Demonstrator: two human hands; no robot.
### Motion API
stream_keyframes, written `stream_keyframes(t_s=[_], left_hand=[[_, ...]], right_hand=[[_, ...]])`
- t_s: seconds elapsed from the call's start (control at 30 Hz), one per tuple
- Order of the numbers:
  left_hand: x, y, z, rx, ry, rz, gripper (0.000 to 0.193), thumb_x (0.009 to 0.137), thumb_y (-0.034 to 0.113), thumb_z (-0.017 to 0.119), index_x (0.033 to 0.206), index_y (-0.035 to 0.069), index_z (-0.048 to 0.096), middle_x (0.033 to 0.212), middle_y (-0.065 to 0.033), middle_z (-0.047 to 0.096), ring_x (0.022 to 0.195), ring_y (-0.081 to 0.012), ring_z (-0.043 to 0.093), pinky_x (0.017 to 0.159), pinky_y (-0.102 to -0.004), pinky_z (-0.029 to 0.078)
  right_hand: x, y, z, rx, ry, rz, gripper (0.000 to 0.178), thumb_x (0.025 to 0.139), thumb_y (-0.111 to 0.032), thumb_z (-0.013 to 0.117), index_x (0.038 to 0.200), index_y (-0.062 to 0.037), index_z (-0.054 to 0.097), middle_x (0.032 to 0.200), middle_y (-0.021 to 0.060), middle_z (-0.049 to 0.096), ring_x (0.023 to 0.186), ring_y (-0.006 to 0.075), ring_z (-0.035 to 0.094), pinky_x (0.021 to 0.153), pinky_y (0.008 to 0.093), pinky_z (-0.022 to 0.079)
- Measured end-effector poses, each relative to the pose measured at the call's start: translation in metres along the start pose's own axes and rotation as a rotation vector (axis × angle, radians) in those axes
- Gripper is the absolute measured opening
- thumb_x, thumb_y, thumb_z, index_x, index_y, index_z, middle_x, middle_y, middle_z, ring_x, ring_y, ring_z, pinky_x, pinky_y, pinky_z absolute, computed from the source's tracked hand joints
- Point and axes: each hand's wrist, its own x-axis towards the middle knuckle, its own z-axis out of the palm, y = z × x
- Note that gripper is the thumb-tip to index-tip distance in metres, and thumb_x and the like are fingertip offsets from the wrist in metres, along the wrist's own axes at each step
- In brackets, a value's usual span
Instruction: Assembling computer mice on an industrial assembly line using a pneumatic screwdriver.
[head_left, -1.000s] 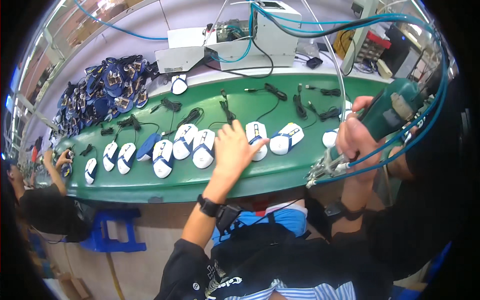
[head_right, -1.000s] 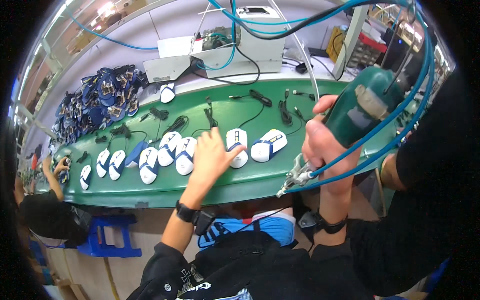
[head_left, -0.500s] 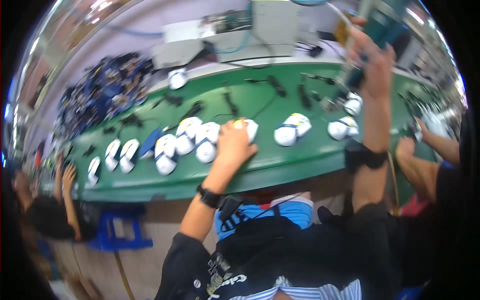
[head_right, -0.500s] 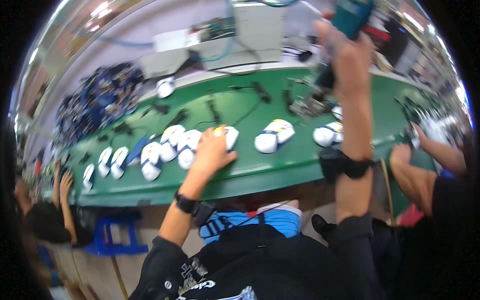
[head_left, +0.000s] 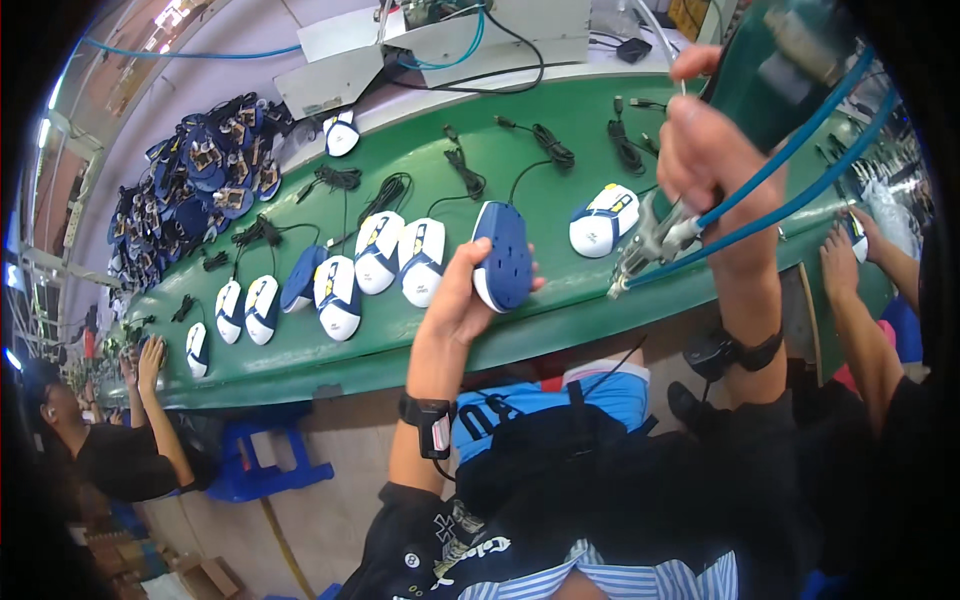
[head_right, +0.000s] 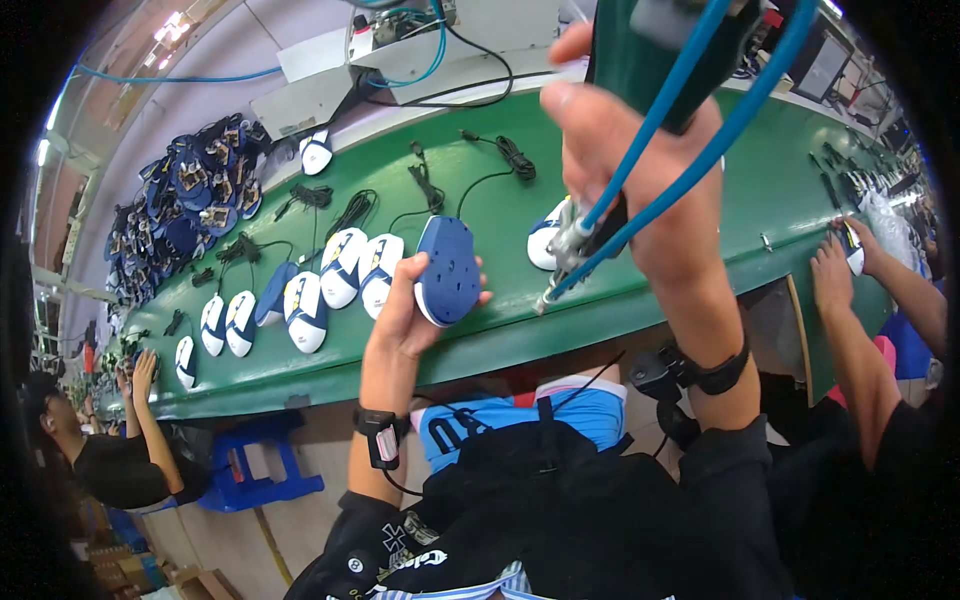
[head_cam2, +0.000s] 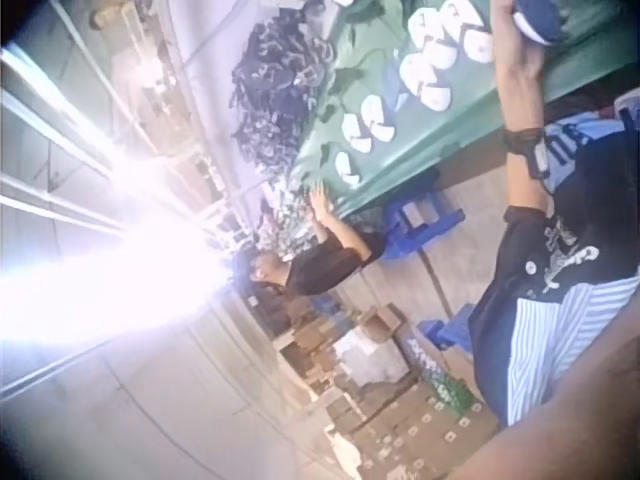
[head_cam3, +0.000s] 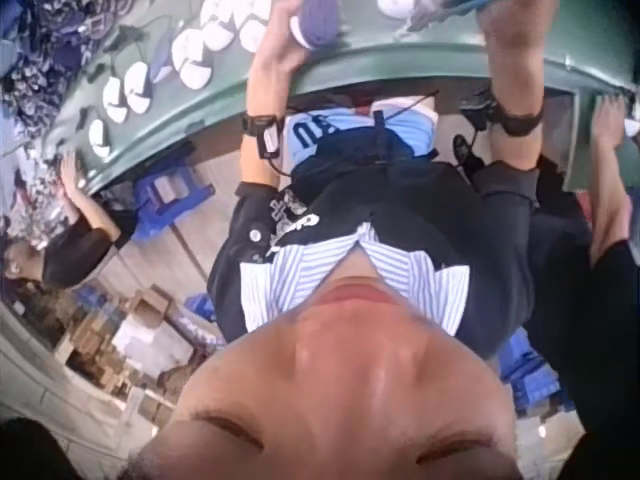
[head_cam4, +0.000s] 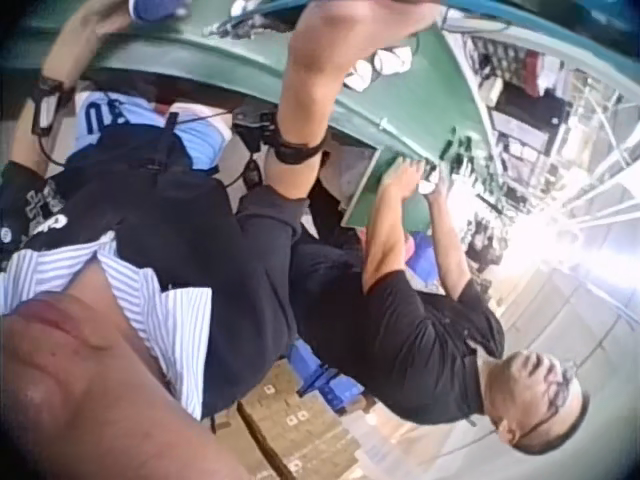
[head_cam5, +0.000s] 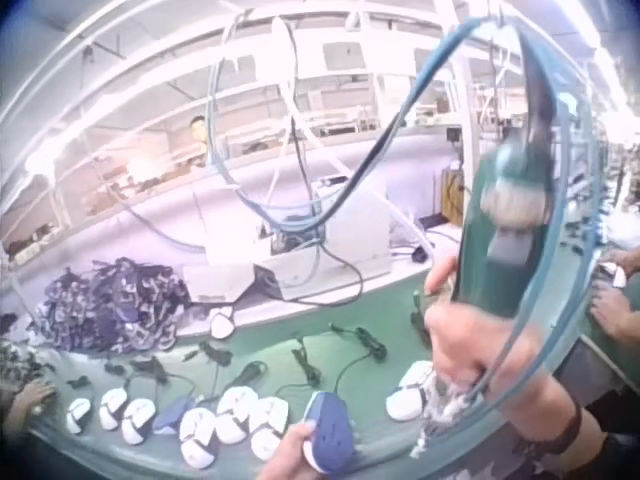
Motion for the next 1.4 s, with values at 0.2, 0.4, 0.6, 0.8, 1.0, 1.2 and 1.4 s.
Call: stream_keyframes(t_s=[0.2, 0.4, 0.6, 0.8, 1.0, 1.2, 1.4], left_hand=[[-0.001, -0.017, 0.014, -0.457, -0.094, 0.008, 0.052, 0.100, 0.043, 0.050, 0.138, 0.009, 0.049, 0.129, -0.0243, 0.057, 0.120, -0.0428, 0.058, 0.099, -0.0578, 0.052], [0.002, -0.020, -0.012, -0.460, 0.046, 0.042, 0.058, 0.101, 0.056, 0.044, 0.140, 0.014, 0.046, 0.121, -0.0243, 0.059, 0.112, -0.0427, 0.062, 0.093, -0.0541, 0.056], [0.004, -0.018, -0.029, -0.480, -0.050, 0.021, 0.050, 0.101, 0.053, 0.045, 0.138, 0.019, 0.044, 0.110, -0.0223, 0.061, 0.094, -0.0353, 0.067, 0.079, -0.0480, 0.060], [0.005, -0.014, -0.032, -0.465, -0.056, 0.005, 0.049, 0.102, 0.051, 0.042, 0.138, 0.018, 0.043, 0.107, -0.0217, 0.061, 0.088, -0.0331, 0.066, 0.072, -0.0438, 0.058], [0.006, -0.015, -0.034, -0.470, -0.073, 0.004, 0.048, 0.102, 0.050, 0.042, 0.137, 0.017, 0.043, 0.107, -0.0214, 0.061, 0.089, -0.0330, 0.066, 0.072, -0.0439, 0.058], [-0.002, -0.009, -0.030, -0.442, -0.065, 0.010, 0.056, 0.101, 0.055, 0.039, 0.123, 0.006, 0.054, 0.109, -0.0222, 0.062, 0.090, -0.0340, 0.062, 0.071, -0.0432, 0.056], [-0.008, -0.006, -0.030, -0.437, -0.073, 0.017, 0.055, 0.102, 0.054, 0.037, 0.124, 0.007, 0.054, 0.110, -0.0219, 0.062, 0.091, -0.0338, 0.062, 0.071, -0.0436, 0.055]], right_hand=[[0.037, 0.021, 0.030, 0.097, -0.042, 0.015, 0.018, 0.098, -0.012, 0.053, 0.114, -0.0033, 0.054, 0.059, -0.0052, 0.035, 0.049, 0.0039, 0.037, 0.050, 0.0227, 0.032], [0.051, 0.026, 0.084, 0.225, 0.067, 0.105, 0.013, 0.090, -0.003, 0.060, 0.100, -0.0022, 0.052, 0.056, -0.0034, 0.041, 0.040, 0.0070, 0.038, 0.039, 0.0231, 0.031], [0.047, 0.055, 0.105, 0.198, 0.066, 0.051, 0.017, 0.090, -0.004, 0.060, 0.103, -0.0024, 0.050, 0.056, -0.0012, 0.042, 0.040, 0.0081, 0.039, 0.039, 0.0236, 0.031], [0.048, 0.067, 0.108, 0.214, 0.042, 0.067, 0.020, 0.090, -0.005, 0.060, 0.105, -0.0021, 0.048, 0.056, -0.0003, 0.042, 0.040, 0.0086, 0.039, 0.039, 0.0239, 0.031], [0.047, 0.073, 0.105, 0.193, -0.011, -0.025, 0.021, 0.089, -0.005, 0.060, 0.106, -0.0027, 0.047, 0.056, -0.0005, 0.043, 0.040, 0.0081, 0.038, 0.038, 0.0236, 0.031], [0.043, 0.071, 0.111, 0.184, 0.021, 0.020, 0.021, 0.089, -0.003, 0.060, 0.105, -0.0035, 0.047, 0.057, -0.0007, 0.043, 0.040, 0.0077, 0.039, 0.038, 0.0231, 0.031], [0.040, 0.089, 0.098, 0.167, -0.137, -0.080, 0.012, 0.097, -0.012, 0.054, 0.105, -0.0033, 0.052, 0.058, -0.0048, 0.035, 0.049, 0.0048, 0.037, 0.049, 0.0236, 0.032]])
